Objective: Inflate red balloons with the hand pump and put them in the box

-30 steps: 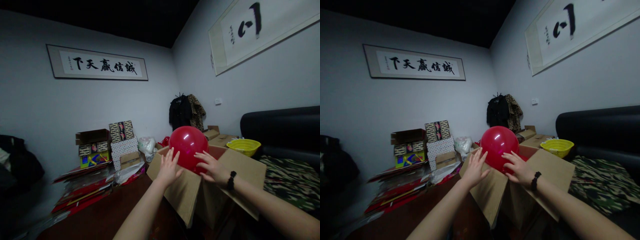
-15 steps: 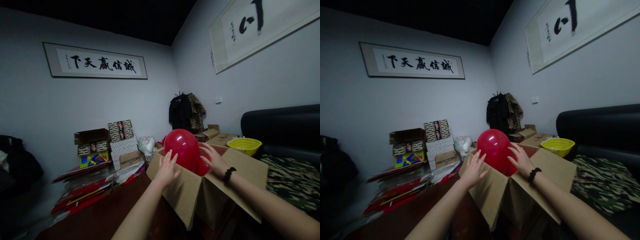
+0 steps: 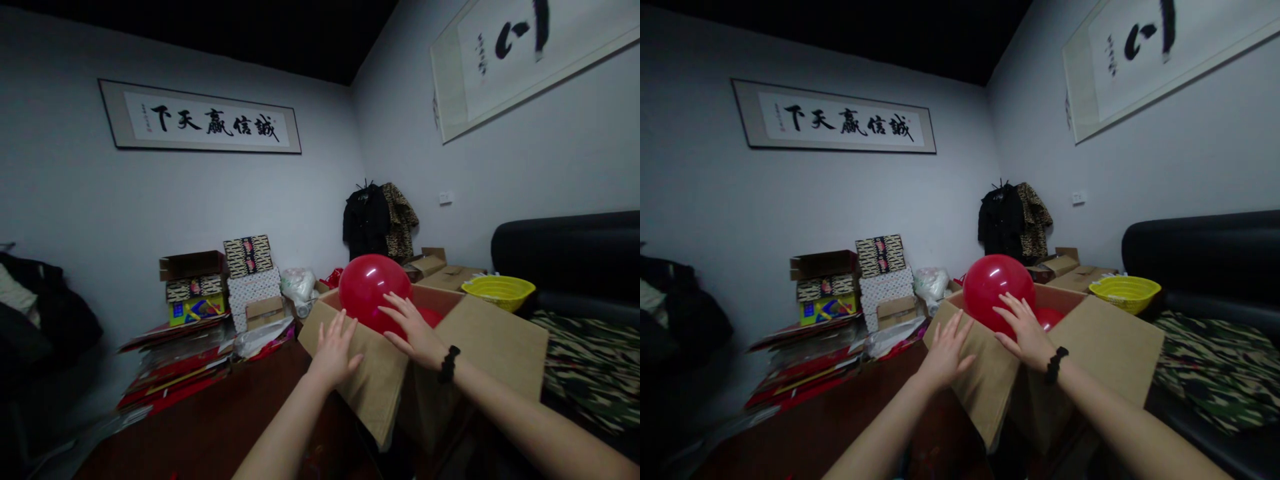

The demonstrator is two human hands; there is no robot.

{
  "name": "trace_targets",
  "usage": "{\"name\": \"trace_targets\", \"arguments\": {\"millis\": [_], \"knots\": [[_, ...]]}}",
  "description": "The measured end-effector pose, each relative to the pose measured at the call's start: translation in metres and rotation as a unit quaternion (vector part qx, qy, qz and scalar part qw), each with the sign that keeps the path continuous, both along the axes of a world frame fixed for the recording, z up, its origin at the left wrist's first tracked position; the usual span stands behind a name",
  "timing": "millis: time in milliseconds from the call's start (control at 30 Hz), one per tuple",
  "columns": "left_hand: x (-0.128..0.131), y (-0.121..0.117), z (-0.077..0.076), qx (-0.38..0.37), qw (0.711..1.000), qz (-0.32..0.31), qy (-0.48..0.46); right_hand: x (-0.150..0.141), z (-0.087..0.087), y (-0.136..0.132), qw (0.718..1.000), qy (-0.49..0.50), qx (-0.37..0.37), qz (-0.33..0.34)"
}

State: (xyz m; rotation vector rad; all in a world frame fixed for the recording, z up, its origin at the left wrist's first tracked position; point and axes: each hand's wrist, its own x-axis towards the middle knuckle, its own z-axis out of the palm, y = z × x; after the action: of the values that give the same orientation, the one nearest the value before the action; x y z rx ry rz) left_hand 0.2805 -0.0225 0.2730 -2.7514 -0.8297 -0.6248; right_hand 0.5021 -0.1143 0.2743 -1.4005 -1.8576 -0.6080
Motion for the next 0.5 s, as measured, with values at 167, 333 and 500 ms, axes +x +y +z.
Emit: {"name": "trace_targets", "arguments": {"millis": [167,333,500], "knots": [[-0.036,-0.011,-0.017,-0.010,1.000,0.015,0.014,-0.040,-0.012,-0.005,0.995,-0.083,-0.051,0.021],[-0.095,-0.026,-0.055,-0.052,0.997,0.055,0.013,-0.095,-0.040,-0.003,0.983,-0.087,-0.127,0.100],[-0.164,-0.054,-0.107,-0.140,0.982,0.120,0.029,-0.166,-0.090,0.000,0.954,-0.032,-0.224,0.199]]}}
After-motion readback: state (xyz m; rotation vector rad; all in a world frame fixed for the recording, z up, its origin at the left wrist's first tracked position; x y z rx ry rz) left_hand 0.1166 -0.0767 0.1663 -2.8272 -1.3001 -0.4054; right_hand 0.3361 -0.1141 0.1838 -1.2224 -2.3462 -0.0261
